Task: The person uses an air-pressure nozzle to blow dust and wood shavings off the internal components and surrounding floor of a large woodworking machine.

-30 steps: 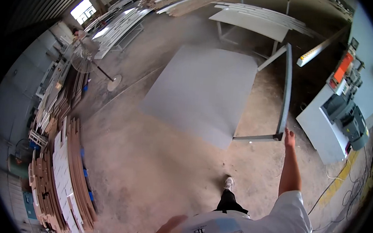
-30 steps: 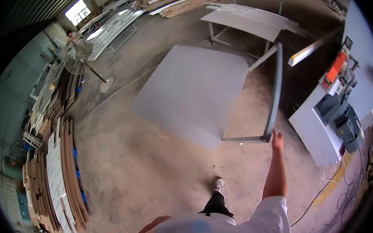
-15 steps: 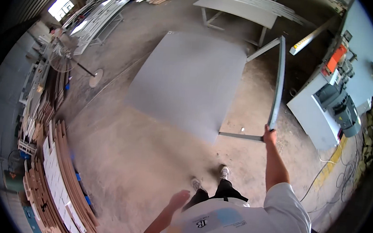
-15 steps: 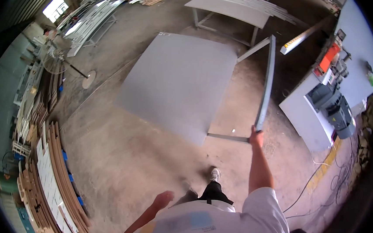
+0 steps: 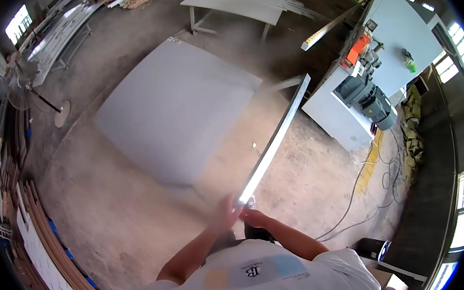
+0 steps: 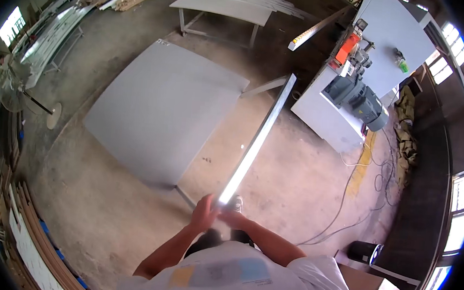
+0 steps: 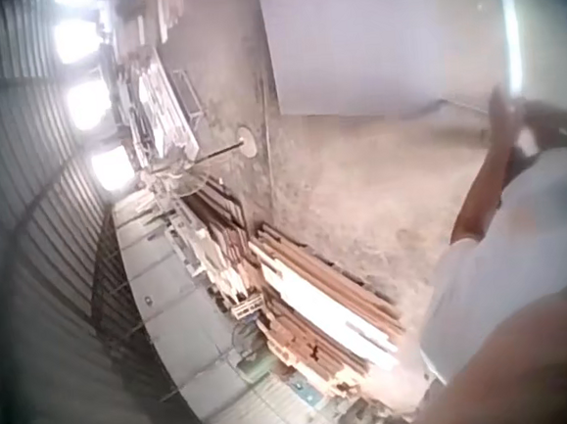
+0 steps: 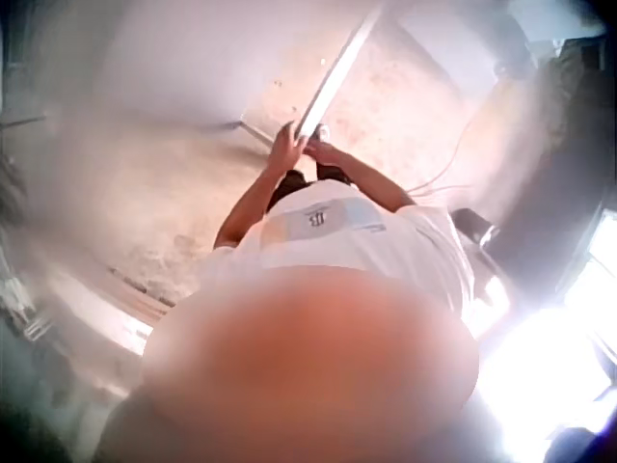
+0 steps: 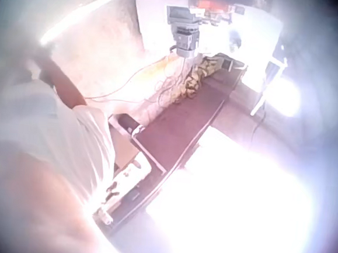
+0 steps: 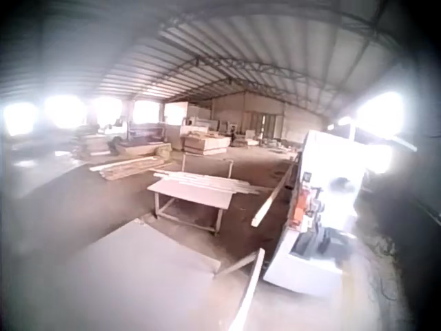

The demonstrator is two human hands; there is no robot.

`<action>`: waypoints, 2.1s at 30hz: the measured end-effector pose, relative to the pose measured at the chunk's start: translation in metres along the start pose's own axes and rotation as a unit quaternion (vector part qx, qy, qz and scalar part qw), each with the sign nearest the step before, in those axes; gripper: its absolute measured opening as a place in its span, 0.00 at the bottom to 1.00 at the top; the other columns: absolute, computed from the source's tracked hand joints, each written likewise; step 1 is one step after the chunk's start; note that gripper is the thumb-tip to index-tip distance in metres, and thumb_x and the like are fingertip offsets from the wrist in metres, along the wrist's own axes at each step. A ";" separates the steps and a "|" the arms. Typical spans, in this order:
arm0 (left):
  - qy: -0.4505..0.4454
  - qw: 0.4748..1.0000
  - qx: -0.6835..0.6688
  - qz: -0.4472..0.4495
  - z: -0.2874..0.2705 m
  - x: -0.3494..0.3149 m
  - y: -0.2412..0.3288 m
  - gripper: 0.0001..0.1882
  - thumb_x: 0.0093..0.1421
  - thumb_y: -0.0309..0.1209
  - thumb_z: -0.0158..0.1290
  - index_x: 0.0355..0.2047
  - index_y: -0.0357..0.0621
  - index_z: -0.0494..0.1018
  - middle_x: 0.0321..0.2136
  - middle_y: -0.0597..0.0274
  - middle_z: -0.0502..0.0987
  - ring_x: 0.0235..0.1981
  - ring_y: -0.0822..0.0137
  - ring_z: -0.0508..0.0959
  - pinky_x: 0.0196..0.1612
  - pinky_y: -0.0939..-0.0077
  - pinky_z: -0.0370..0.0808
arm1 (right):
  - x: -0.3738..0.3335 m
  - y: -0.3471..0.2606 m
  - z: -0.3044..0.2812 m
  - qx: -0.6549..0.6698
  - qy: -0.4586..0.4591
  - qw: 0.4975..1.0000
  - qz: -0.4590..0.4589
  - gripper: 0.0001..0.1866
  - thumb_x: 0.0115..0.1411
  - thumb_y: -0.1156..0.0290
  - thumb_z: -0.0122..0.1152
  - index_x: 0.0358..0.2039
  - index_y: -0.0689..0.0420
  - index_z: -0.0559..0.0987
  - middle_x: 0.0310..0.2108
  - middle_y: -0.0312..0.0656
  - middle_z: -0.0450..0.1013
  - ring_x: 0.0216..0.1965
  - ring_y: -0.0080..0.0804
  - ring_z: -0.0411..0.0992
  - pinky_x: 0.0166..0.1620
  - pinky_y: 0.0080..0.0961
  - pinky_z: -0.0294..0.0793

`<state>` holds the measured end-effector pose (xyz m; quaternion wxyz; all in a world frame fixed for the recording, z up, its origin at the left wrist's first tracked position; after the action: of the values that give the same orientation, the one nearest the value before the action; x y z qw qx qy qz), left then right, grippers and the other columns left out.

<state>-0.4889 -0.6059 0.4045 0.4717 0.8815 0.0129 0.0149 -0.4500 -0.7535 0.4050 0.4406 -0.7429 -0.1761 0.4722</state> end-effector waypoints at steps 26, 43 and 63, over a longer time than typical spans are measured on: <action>-0.173 0.788 0.407 -0.428 -0.113 -0.313 -0.093 0.14 0.64 0.37 0.43 0.35 0.54 0.80 0.34 0.61 0.84 0.39 0.57 0.84 0.41 0.54 0.75 | -0.079 0.111 -0.126 -0.628 0.071 0.775 0.004 0.11 0.39 0.58 0.66 0.25 0.44 0.83 0.27 0.37 0.80 0.34 0.38 0.80 0.41 0.36 0.78; 0.031 0.863 0.405 -0.299 -0.217 -0.501 -0.191 0.12 0.55 0.42 0.50 0.21 0.53 0.76 0.23 0.62 0.80 0.27 0.56 0.81 0.34 0.59 0.74 | -0.158 0.128 0.116 -0.601 -0.141 0.766 0.180 0.28 0.43 0.41 0.66 0.43 0.41 0.83 0.36 0.38 0.82 0.43 0.42 0.80 0.44 0.42 0.79; -0.161 0.812 0.496 -0.261 -0.489 -0.538 -0.375 0.11 0.58 0.38 0.48 0.29 0.54 0.81 0.29 0.65 0.81 0.37 0.61 0.81 0.43 0.61 0.72 | -0.097 -0.008 0.414 -0.478 -0.096 0.839 0.243 0.22 0.47 0.46 0.62 0.40 0.42 0.81 0.34 0.37 0.80 0.39 0.43 0.79 0.39 0.40 0.78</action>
<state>-1.0488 -0.0116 0.3562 -0.0479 0.9492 0.1716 -0.2594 -0.8510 -0.6127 0.3959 -0.1173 -0.8311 -0.2347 0.4903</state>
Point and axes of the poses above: each hand's wrist, its own x-axis towards the middle knuckle, its own z-axis out of the palm, y = z × x, the point moved 4 cm from there along x, towards the middle knuckle
